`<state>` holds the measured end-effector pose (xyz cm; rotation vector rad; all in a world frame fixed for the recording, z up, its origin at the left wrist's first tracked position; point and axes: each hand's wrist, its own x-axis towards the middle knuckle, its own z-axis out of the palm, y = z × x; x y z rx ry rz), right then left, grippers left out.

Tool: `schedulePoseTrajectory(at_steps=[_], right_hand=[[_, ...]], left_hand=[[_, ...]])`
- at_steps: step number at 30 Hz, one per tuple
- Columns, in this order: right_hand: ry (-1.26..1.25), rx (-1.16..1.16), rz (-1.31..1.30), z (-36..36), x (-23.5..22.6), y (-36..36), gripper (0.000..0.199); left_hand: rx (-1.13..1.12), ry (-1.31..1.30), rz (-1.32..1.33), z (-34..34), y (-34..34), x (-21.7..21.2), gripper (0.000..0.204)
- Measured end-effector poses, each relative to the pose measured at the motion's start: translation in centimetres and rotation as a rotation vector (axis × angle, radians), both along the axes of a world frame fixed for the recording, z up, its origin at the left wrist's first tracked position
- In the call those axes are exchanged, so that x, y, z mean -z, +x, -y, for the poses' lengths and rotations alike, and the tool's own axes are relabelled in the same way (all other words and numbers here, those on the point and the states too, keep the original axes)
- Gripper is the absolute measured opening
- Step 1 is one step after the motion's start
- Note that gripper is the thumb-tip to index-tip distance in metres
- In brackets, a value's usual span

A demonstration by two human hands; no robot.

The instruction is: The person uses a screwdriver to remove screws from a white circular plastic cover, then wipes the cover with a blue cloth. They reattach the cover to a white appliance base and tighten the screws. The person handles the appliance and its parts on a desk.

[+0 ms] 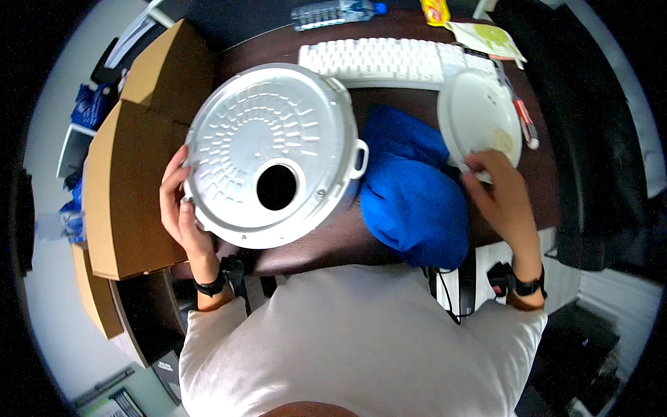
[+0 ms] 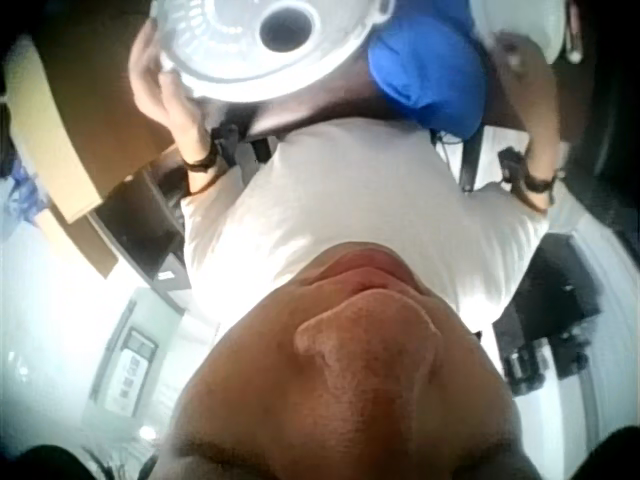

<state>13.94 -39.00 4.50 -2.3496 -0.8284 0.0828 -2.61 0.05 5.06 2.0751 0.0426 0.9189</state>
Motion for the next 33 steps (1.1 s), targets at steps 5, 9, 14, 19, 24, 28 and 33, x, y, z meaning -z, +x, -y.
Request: schedulePoseTrajectory(at_steps=[5,9,14,19,24,28,33], right_hand=[[-0.006,0.279,-0.033,4.2,1.9,1.5,0.013],[-0.007,0.375,0.042,8.5,4.5,4.6,0.014],[-0.123,0.528,0.209,12.7,6.4,8.4,0.021],[-0.262,0.531,0.106,13.3,6.1,10.8,0.023],[-0.462,0.530,0.252,16.1,7.7,14.6,0.040],[-0.536,0.592,0.279,14.8,8.0,15.0,0.056],[-0.506,0.475,0.030,14.9,9.5,15.8,0.063]], left_hand=[[0.045,-0.050,-0.084,-0.7,0.7,-2.5,0.052],[0.120,0.026,-0.181,-2.1,0.8,-3.3,0.061],[0.149,0.076,-0.230,-2.4,1.4,-3.1,0.064],[0.128,0.161,-0.238,-2.7,1.6,-3.8,0.063],[0.075,0.065,-0.243,-2.1,1.5,-3.2,0.066],[-0.015,-0.070,-0.233,-0.6,-0.7,-1.1,0.087],[-0.015,-0.420,-0.205,1.0,-2.2,2.5,0.121]])
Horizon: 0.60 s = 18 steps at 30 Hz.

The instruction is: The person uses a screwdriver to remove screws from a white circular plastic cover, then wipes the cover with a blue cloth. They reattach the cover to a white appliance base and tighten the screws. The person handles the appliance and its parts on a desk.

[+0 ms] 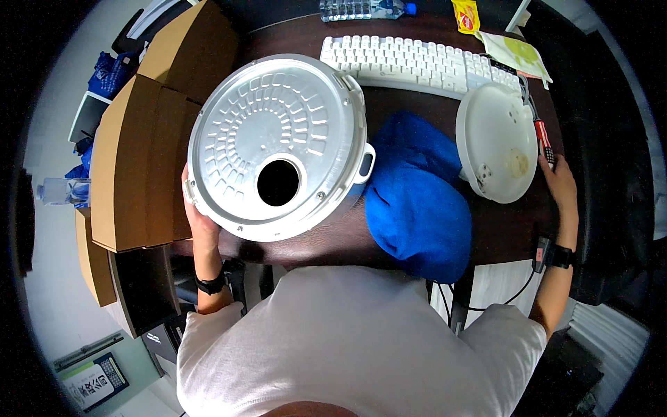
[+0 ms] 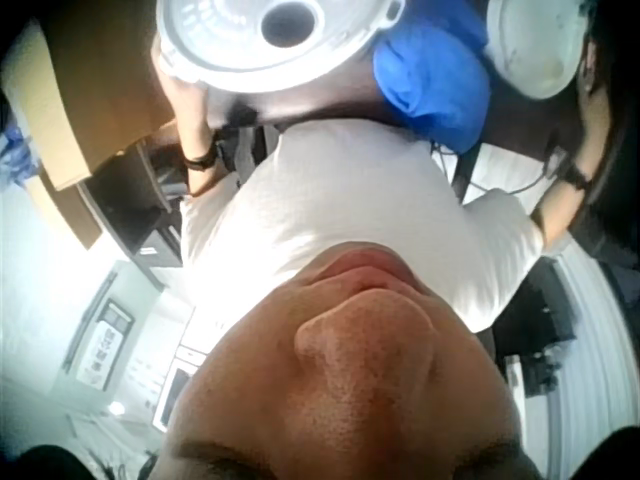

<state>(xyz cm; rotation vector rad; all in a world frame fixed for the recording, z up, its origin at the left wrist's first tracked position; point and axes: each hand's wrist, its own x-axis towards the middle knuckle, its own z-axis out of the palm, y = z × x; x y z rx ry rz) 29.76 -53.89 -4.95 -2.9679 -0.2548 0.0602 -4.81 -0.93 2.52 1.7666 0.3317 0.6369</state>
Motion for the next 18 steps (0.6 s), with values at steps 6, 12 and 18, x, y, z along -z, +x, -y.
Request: schedulePoseTrajectory(at_steps=[6,12,18], right_hand=[[-0.265,0.106,-0.050,-2.2,0.1,0.7,0.069],[-0.044,0.253,-0.119,-0.8,1.5,2.8,0.067],[0.628,0.485,-0.068,-1.3,-3.8,-3.0,0.048]], left_hand=[[0.036,-0.033,0.070,0.5,-0.4,1.0,0.134],[0.143,0.023,-0.168,-0.7,-1.5,1.3,0.139],[0.175,0.022,-0.278,-1.3,-2.3,2.2,0.138]])
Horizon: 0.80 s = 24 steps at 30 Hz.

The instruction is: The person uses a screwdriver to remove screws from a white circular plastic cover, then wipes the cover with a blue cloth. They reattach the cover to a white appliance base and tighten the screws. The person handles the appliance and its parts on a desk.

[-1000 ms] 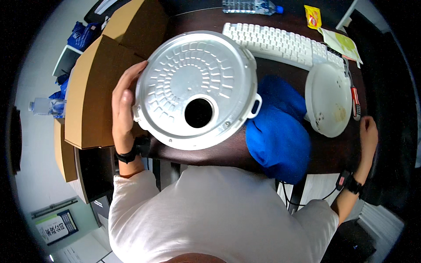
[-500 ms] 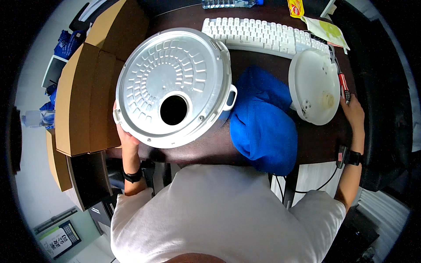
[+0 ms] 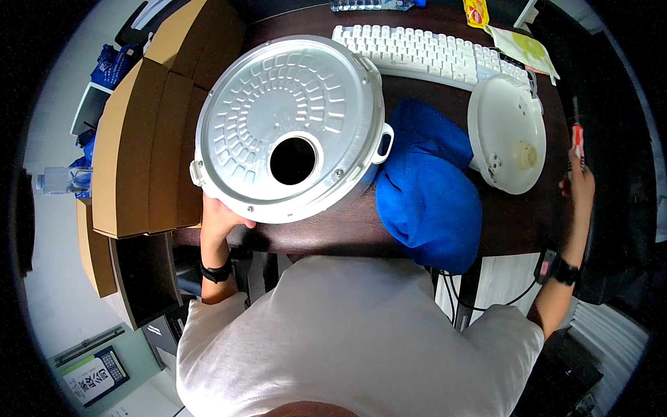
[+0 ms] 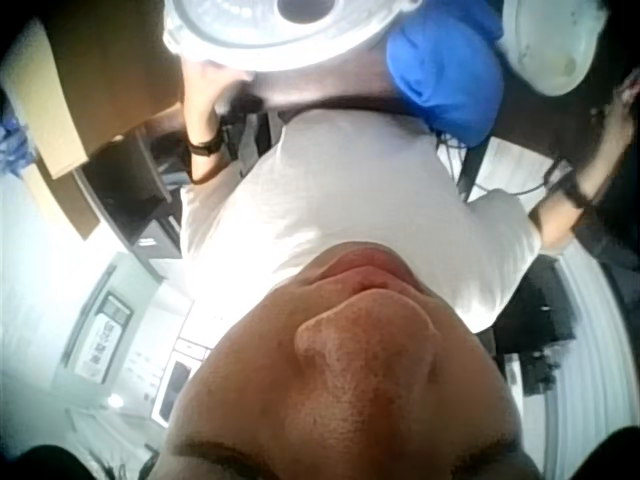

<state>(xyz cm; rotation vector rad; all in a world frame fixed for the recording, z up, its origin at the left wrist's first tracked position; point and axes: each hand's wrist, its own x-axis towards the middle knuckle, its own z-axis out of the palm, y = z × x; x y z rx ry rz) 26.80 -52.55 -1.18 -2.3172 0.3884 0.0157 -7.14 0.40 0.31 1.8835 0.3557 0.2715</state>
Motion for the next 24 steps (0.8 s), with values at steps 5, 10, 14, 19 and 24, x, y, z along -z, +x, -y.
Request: schedulePoseTrajectory(at_steps=[5,10,14,19,24], right_hand=[[0.664,-0.335,0.306,-10.0,-4.5,-9.0,0.038],[1.118,-0.755,0.063,-22.2,-5.1,-14.2,0.055],[1.194,-0.723,0.007,-25.4,-4.4,-14.9,0.038],[1.280,-0.611,0.026,-28.5,-4.5,-14.8,0.032],[1.350,-0.610,0.039,-32.1,-5.2,-12.9,0.027]], left_hand=[[-0.015,0.112,0.043,0.5,0.2,0.0,0.137],[-0.011,0.063,0.205,0.9,1.5,-0.1,0.138],[0.017,0.028,0.356,1.6,2.7,-0.9,0.138],[0.005,0.110,0.407,0.7,3.3,-1.3,0.133],[-0.046,0.372,0.487,-1.0,3.8,-1.9,0.131]])
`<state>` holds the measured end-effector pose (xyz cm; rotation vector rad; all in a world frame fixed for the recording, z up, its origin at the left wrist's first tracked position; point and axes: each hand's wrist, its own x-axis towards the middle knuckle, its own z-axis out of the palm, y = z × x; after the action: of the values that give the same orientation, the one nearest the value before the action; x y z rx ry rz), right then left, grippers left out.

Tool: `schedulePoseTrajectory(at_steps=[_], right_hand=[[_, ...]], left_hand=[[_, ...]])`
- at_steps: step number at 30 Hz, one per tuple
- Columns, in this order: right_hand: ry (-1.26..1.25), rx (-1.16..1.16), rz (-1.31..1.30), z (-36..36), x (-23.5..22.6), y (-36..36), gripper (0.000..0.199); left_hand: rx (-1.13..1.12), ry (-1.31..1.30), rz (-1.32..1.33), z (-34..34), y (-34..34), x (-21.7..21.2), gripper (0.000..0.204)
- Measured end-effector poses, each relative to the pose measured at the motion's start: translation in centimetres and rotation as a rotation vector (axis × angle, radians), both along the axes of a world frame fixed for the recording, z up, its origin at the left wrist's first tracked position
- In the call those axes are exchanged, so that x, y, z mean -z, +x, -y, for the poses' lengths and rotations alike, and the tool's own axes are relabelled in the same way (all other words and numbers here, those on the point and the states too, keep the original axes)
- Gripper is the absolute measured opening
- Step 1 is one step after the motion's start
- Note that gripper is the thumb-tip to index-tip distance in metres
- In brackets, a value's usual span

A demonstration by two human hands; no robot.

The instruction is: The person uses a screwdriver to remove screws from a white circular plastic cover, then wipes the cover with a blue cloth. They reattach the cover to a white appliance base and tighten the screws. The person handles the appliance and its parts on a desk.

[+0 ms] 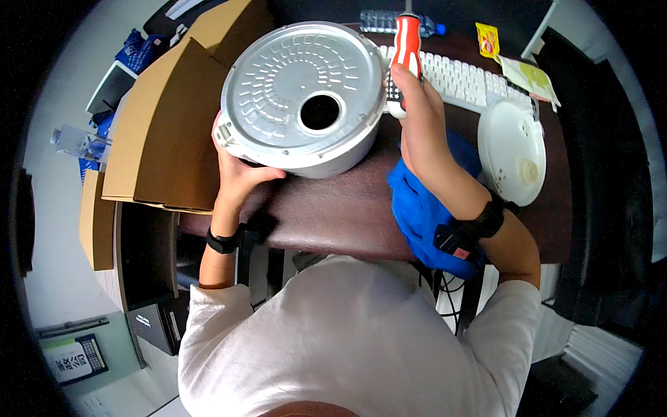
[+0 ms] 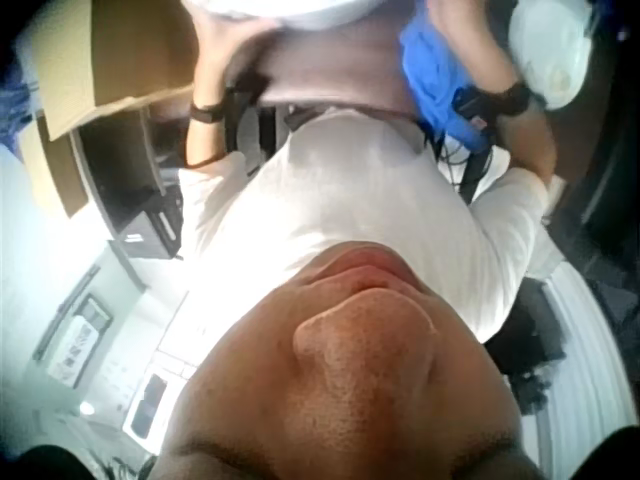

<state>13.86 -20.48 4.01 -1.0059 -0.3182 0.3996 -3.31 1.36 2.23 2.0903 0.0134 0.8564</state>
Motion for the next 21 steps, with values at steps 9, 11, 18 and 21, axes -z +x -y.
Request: schedulePoseTrajectory(at_steps=[9,11,18,21], right_hand=[[0.200,-0.029,-0.024,-5.5,0.5,2.4,0.033],[0.215,-0.031,-0.019,-6.2,0.5,2.8,0.032],[0.246,-0.004,-0.016,-7.8,2.2,4.9,0.033],[0.252,0.019,-0.013,-7.5,3.0,4.5,0.035]], left_hand=[[-0.101,0.243,0.061,-1.9,0.7,-0.4,0.133],[-0.113,0.260,0.077,-2.3,0.8,-0.1,0.132],[-0.144,0.389,0.147,-3.8,1.9,0.9,0.127],[-0.118,0.372,0.041,-3.4,1.7,0.3,0.121]])
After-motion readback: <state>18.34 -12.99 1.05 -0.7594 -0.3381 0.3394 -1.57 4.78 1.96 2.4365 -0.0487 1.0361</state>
